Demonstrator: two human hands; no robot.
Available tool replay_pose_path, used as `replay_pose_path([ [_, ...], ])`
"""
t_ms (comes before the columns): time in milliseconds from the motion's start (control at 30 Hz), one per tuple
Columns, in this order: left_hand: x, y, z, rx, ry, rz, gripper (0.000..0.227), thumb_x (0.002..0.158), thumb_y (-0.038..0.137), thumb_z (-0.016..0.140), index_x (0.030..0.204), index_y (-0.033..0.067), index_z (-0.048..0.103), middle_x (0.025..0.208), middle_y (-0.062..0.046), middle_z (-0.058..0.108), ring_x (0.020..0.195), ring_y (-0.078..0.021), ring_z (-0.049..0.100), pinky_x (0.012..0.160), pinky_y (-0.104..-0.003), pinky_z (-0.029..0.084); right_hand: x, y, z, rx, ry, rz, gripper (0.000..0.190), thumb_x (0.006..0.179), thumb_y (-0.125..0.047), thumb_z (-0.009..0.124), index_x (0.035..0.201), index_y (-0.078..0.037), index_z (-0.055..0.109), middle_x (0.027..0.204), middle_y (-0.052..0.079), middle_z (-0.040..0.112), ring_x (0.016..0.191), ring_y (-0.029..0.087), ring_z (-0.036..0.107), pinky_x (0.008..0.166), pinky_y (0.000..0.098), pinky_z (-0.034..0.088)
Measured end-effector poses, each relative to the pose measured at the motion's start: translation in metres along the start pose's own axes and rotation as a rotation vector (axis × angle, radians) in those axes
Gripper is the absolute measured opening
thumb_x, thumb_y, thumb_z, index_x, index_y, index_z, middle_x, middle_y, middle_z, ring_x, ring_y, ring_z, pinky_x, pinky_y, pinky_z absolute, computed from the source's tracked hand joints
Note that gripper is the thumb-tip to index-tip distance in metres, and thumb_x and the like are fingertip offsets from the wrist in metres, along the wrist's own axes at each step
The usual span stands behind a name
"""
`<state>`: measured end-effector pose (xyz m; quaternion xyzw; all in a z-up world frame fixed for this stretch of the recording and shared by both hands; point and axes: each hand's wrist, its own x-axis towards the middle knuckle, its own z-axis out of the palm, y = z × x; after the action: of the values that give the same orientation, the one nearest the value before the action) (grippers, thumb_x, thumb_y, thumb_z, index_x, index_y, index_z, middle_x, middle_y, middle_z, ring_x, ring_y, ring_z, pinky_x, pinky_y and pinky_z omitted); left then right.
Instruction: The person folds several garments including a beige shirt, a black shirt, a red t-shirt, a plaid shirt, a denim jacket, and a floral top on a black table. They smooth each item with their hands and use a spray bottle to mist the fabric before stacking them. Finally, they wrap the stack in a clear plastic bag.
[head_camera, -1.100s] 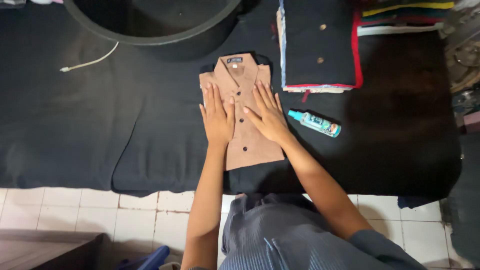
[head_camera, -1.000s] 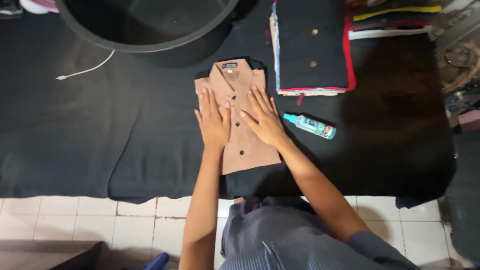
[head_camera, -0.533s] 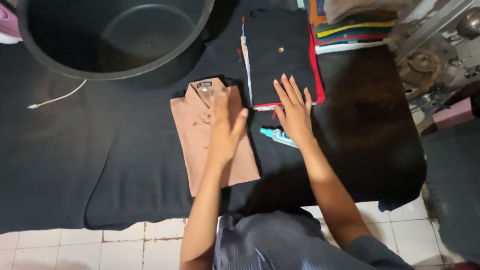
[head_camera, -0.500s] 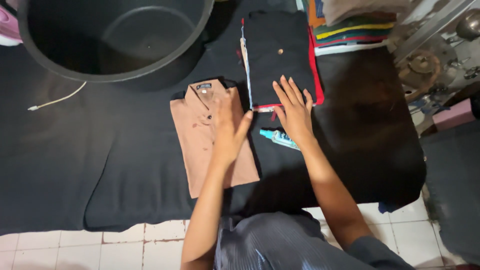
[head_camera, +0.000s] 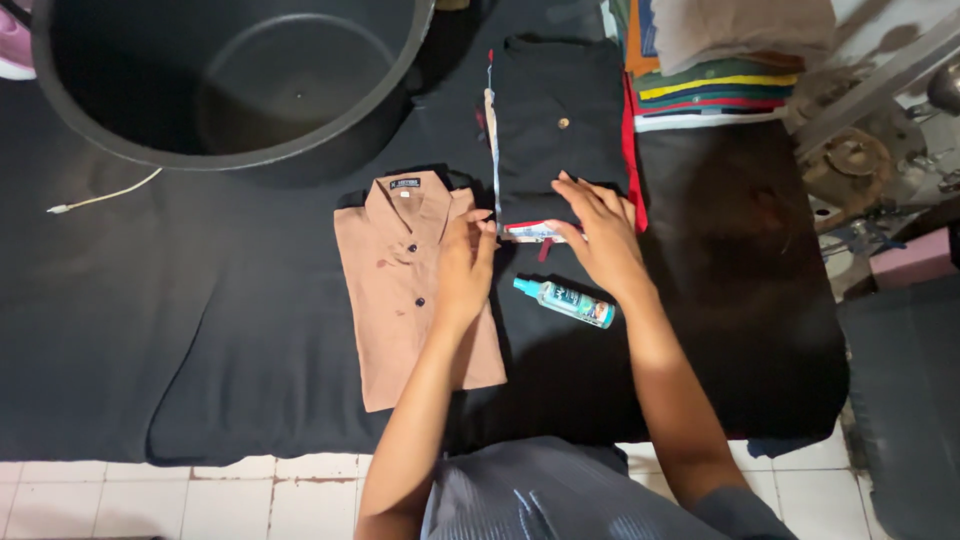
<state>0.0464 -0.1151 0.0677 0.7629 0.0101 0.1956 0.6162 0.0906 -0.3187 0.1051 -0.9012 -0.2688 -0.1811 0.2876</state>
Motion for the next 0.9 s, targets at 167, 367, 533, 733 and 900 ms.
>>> replay_pose_path([
  [167,-0.001,-0.005,0.011,-0.138,-0.078,-0.096,0.03,0.108,0.023,0.054,0.116,-0.0045,0.061,0.095,-0.01,0.072,0.08,-0.0148,0.07,0.075,-0.028,0.057,0.003,0.003,0.007,-0.064,0.036,0.029,0.04,0.101,-0.023,0.067,0.137,-0.005,0.06,0.139,0.007,0.064,0.126,0.028,0.056,0.105,0.0435,0.039],
  [367,0.008,-0.006,0.011,-0.393,-0.195,-0.346,0.058,0.109,0.046,0.043,0.119,-0.0057,0.069,0.094,-0.012,0.074,0.081,-0.017,0.072,0.076,-0.03,0.058,-0.003,-0.003,0.013,-0.162,0.18,-0.063,0.022,0.102,-0.013,0.065,0.122,-0.004,0.062,0.137,0.008,0.068,0.126,0.027,0.062,0.103,0.0432,0.042],
  [533,0.021,0.004,-0.003,-0.637,-0.214,-0.711,0.062,0.097,0.058,0.043,0.124,0.0036,0.057,0.104,-0.013,0.076,0.088,-0.0195,0.078,0.079,-0.033,0.063,-0.032,-0.026,0.003,-0.168,0.136,-0.087,0.026,0.095,-0.008,0.067,0.12,-0.002,0.064,0.136,0.01,0.067,0.128,0.026,0.06,0.106,0.0446,0.041],
  [733,0.024,0.001,-0.006,-0.57,-0.274,-0.552,0.042,0.099,0.029,0.069,0.129,-0.0008,0.063,0.11,-0.009,0.07,0.088,-0.0143,0.065,0.07,-0.028,0.052,-0.062,-0.05,-0.014,0.037,0.091,-0.085,0.03,0.091,-0.011,0.072,0.119,-0.007,0.065,0.14,0.009,0.065,0.136,0.029,0.055,0.111,0.0437,0.038],
  [900,0.019,0.001,0.002,-0.634,-0.261,-0.426,0.04,0.093,0.005,0.071,0.131,-0.0001,0.06,0.112,-0.009,0.075,0.096,-0.0125,0.07,0.077,-0.024,0.055,-0.066,-0.038,-0.02,0.313,0.255,0.057,0.06,0.086,-0.021,0.08,0.137,-0.002,0.054,0.149,0.024,0.043,0.139,0.032,0.041,0.11,0.0406,0.037],
])
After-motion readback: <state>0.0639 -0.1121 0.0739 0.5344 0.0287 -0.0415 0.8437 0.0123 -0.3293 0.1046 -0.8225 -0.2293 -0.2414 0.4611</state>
